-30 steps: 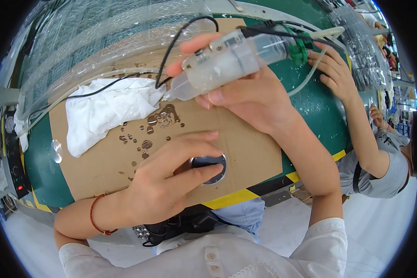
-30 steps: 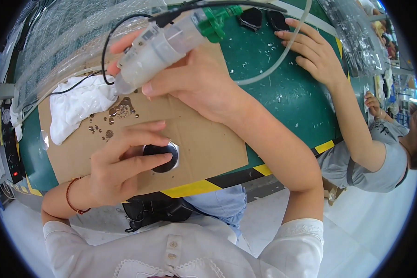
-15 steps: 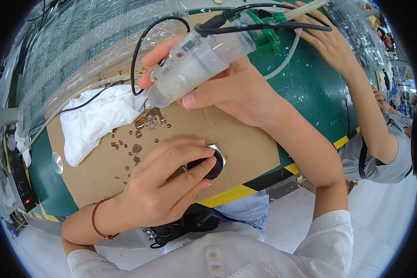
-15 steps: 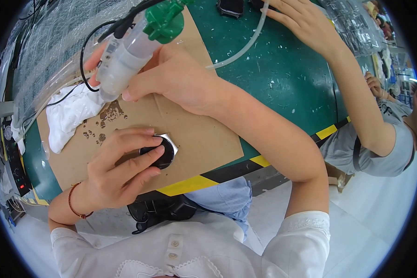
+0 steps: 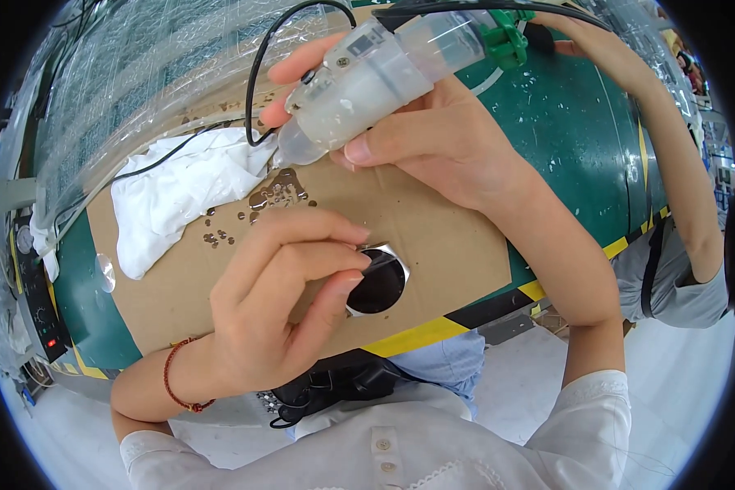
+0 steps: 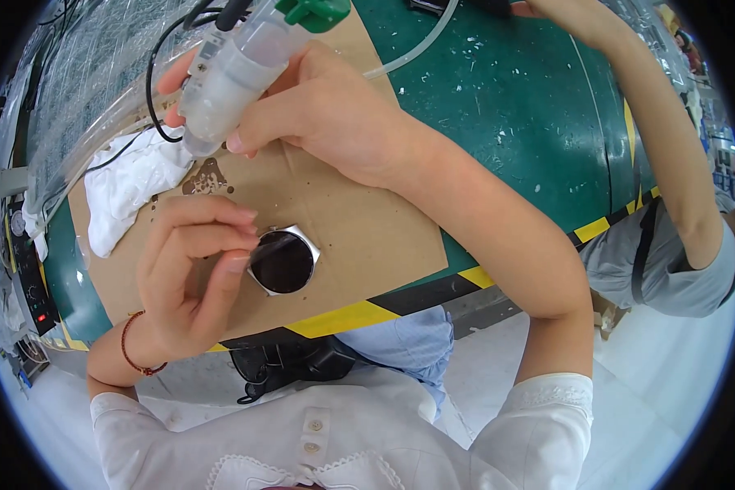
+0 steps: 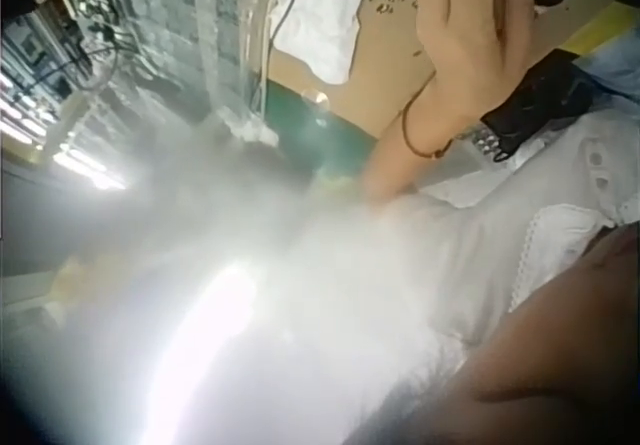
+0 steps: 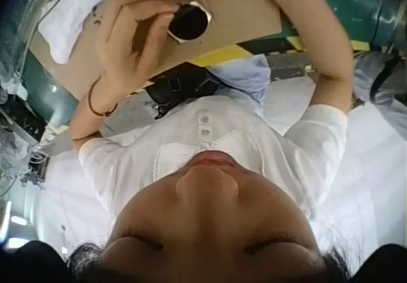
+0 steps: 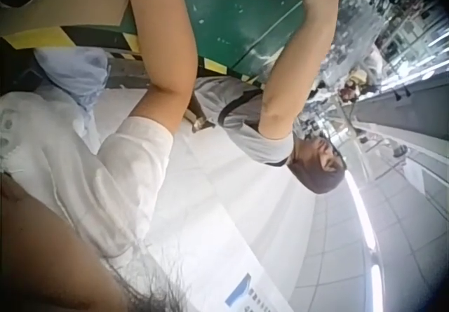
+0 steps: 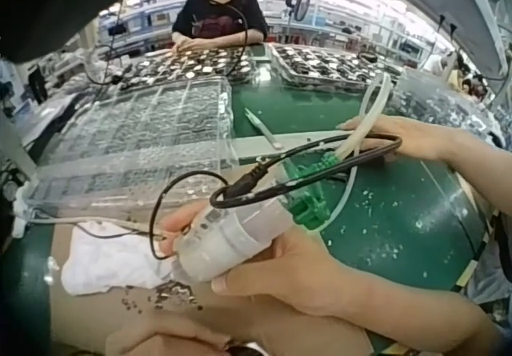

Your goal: The person applies sealant to the back of smartwatch cases using a sealant dispenser, then organizes the cases into protective trays.

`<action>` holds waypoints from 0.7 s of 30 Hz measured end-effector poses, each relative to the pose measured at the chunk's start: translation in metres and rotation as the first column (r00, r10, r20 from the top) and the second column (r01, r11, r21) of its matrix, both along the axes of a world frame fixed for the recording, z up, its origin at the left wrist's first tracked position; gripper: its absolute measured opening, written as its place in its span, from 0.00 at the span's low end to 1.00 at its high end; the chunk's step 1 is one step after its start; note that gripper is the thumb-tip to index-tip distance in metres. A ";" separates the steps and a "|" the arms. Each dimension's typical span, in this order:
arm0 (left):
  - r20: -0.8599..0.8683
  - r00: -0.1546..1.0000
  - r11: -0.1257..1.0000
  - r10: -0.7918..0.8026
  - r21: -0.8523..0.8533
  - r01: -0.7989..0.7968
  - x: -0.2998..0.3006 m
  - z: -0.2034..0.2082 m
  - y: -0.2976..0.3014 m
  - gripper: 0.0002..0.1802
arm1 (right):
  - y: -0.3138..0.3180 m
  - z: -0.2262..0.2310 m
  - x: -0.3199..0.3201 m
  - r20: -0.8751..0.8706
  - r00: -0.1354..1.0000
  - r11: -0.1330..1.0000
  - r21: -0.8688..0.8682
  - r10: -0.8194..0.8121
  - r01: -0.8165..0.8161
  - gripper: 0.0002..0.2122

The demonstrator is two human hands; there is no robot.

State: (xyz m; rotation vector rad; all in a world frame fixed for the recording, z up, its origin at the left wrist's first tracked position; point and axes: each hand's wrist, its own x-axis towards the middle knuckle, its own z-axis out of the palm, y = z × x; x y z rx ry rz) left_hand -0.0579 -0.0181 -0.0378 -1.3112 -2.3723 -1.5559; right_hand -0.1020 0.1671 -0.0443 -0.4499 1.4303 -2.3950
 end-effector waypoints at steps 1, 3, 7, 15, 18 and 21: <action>0.034 0.999 0.999 0.034 0.040 -0.035 0.001 -0.003 -0.001 0.07 | -0.001 0.000 0.000 0.002 1.000 1.000 -0.002 0.002 -0.002 0.20; 0.072 0.995 0.994 0.069 0.077 -0.075 0.002 -0.003 -0.002 0.07 | -0.002 0.000 0.000 -0.013 1.000 1.000 -0.003 -0.002 0.002 0.20; 0.191 0.973 0.988 0.132 0.054 -0.145 0.006 0.001 -0.003 0.07 | -0.002 -0.001 -0.001 -0.046 0.999 1.000 -0.019 0.000 -0.001 0.20; 0.219 0.964 0.977 0.150 0.119 -0.179 0.004 0.002 -0.005 0.07 | -0.001 0.002 -0.001 0.048 0.999 1.000 -0.016 -0.013 0.014 0.20; 0.056 0.998 0.992 0.026 0.122 -0.032 -0.003 0.001 -0.004 0.07 | 0.001 0.000 -0.002 -0.026 1.000 0.997 0.071 0.015 -0.013 0.26; 0.101 0.995 0.998 -0.004 0.064 -0.002 -0.001 0.006 -0.003 0.07 | 0.001 0.001 0.001 0.059 0.998 1.000 -0.022 -0.014 0.015 0.20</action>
